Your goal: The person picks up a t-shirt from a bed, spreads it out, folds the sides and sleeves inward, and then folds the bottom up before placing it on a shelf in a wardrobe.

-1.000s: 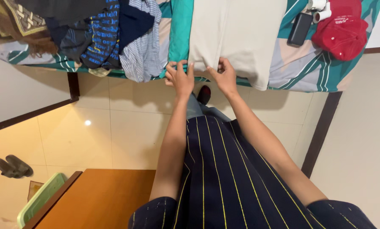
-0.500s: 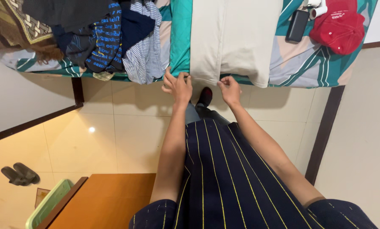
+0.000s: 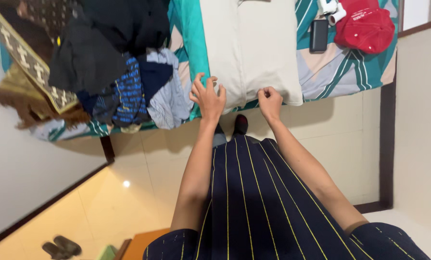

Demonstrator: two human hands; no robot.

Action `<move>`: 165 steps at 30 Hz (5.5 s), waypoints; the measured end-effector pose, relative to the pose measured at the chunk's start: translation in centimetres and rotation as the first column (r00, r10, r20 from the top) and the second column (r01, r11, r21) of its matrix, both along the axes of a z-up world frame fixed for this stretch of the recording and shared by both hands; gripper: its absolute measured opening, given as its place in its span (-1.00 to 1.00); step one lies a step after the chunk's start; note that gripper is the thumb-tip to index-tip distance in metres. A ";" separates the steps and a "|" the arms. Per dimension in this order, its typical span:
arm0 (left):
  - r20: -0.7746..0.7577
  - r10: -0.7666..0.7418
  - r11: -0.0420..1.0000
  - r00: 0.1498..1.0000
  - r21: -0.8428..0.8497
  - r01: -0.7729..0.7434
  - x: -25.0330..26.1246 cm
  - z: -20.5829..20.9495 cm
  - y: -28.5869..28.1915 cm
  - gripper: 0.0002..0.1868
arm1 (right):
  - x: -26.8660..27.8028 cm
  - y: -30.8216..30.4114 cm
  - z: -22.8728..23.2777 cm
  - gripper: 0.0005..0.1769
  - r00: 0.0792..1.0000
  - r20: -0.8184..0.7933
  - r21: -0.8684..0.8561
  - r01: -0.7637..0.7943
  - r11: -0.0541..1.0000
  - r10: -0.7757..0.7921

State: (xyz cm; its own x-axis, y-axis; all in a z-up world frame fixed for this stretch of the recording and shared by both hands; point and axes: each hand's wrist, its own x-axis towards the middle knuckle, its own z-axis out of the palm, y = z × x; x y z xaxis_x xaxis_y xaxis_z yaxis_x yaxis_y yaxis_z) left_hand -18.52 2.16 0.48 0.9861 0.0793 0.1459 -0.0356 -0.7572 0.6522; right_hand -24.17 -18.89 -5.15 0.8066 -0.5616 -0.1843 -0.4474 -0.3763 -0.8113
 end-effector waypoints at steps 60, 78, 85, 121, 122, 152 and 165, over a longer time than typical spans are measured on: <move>0.190 0.029 0.961 0.981 0.265 -0.080 21.3 1.1 -23.3 -0.80 | 43.5 -17.8 -1.7 -0.80 0.959 -0.063 0.484 -0.214 0.849 0.278; 0.073 0.058 0.995 0.996 0.072 -0.063 21.4 2.3 -22.8 -0.94 | 43.8 -17.2 1.9 -0.79 0.992 0.022 0.541 -0.115 0.833 0.122; 0.017 0.189 0.956 0.982 -0.230 -0.180 21.4 4.1 -20.5 -0.83 | 44.5 -14.8 5.0 -0.83 0.987 0.100 0.610 -0.163 0.776 0.128; -0.143 0.510 0.858 0.848 0.016 -0.513 23.2 2.7 -10.7 -0.60 | 46.9 0.4 2.7 -0.74 0.808 0.313 0.286 -0.582 0.761 0.500; -0.136 0.433 0.899 0.891 -0.009 -0.438 23.5 2.9 -11.0 -0.51 | 46.2 -0.2 3.2 -0.72 0.764 0.351 0.061 -0.596 0.801 0.542; -0.193 0.185 0.930 0.964 0.350 -0.109 20.9 3.0 -15.6 -0.25 | 25.8 -19.5 -4.9 -0.27 0.983 -0.164 0.191 -0.052 0.980 0.084; -0.281 -0.212 0.871 0.936 0.379 0.311 17.3 2.8 -24.9 -0.24 | 24.0 -22.7 -10.1 -0.55 0.992 -0.075 0.578 0.130 0.806 -0.106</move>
State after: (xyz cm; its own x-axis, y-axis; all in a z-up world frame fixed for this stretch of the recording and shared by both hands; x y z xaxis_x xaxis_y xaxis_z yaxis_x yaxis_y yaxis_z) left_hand -1.22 -22.72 3.25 0.9716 -0.2048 -0.1185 -0.1619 -0.9408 0.2979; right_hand -0.22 -41.61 -15.27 0.7269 -0.4305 -0.5351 -0.4923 0.2167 -0.8430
